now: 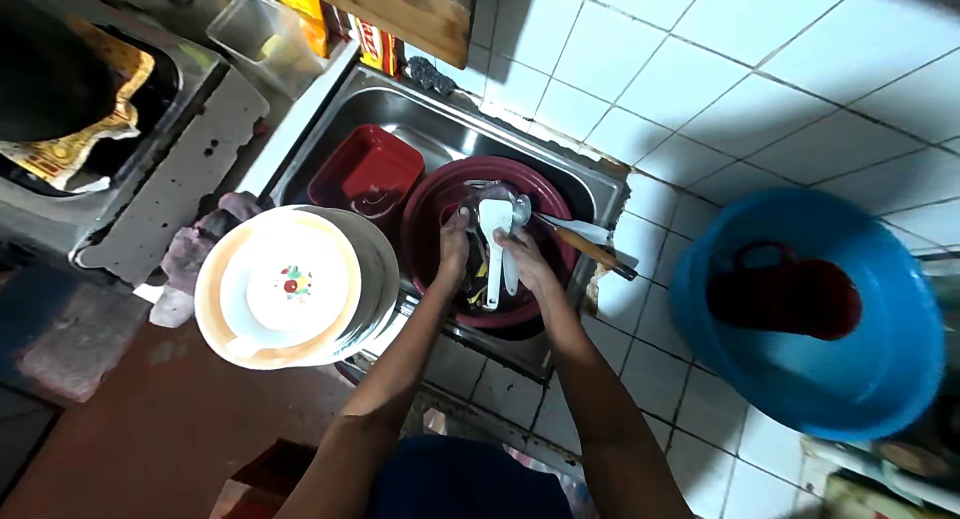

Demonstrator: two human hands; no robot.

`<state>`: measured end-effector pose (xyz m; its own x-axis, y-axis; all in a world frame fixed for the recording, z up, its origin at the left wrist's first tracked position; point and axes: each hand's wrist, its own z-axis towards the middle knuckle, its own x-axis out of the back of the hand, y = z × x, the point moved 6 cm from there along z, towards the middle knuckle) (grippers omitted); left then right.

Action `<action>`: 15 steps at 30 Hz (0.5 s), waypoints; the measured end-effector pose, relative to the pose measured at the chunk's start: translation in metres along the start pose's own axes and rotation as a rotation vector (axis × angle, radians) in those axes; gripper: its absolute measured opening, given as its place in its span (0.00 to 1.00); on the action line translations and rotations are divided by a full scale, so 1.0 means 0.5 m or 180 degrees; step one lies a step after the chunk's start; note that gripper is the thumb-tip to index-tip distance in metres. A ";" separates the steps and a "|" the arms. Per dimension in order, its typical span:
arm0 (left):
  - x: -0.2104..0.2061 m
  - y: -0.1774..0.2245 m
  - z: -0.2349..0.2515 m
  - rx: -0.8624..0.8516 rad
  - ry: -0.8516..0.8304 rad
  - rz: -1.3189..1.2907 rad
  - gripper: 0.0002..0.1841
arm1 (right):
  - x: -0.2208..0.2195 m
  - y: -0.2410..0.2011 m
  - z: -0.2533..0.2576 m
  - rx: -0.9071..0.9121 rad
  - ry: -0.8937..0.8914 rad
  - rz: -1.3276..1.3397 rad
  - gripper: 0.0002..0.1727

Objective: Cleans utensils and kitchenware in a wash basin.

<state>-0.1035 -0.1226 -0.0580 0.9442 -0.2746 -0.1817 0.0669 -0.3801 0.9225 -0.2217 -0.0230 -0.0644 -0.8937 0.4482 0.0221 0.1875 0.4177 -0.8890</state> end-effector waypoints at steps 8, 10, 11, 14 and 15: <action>-0.086 0.095 -0.043 -0.0522 -0.0680 -0.0023 0.30 | -0.031 -0.098 -0.026 0.1149 0.0105 0.0058 0.43; -0.095 0.108 -0.046 -0.0477 -0.0935 0.0215 0.32 | -0.030 -0.102 -0.040 0.1001 0.0060 0.0413 0.41; -0.097 0.109 -0.047 -0.0447 -0.1078 0.0256 0.34 | -0.027 -0.104 -0.046 0.0967 0.0052 0.0577 0.38; -0.075 0.087 -0.060 -0.0206 -0.1547 0.0325 0.42 | -0.019 -0.122 -0.030 0.1042 0.0107 0.1004 0.30; -0.064 0.076 -0.069 -0.0131 -0.1676 0.0422 0.40 | -0.018 -0.135 -0.032 0.1058 0.0112 0.1103 0.28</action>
<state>-0.1201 -0.0978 -0.0054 0.6570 -0.7271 -0.1990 -0.0192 -0.2801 0.9598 -0.2198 -0.0427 0.0028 -0.7862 0.5451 -0.2910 0.3262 -0.0339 -0.9447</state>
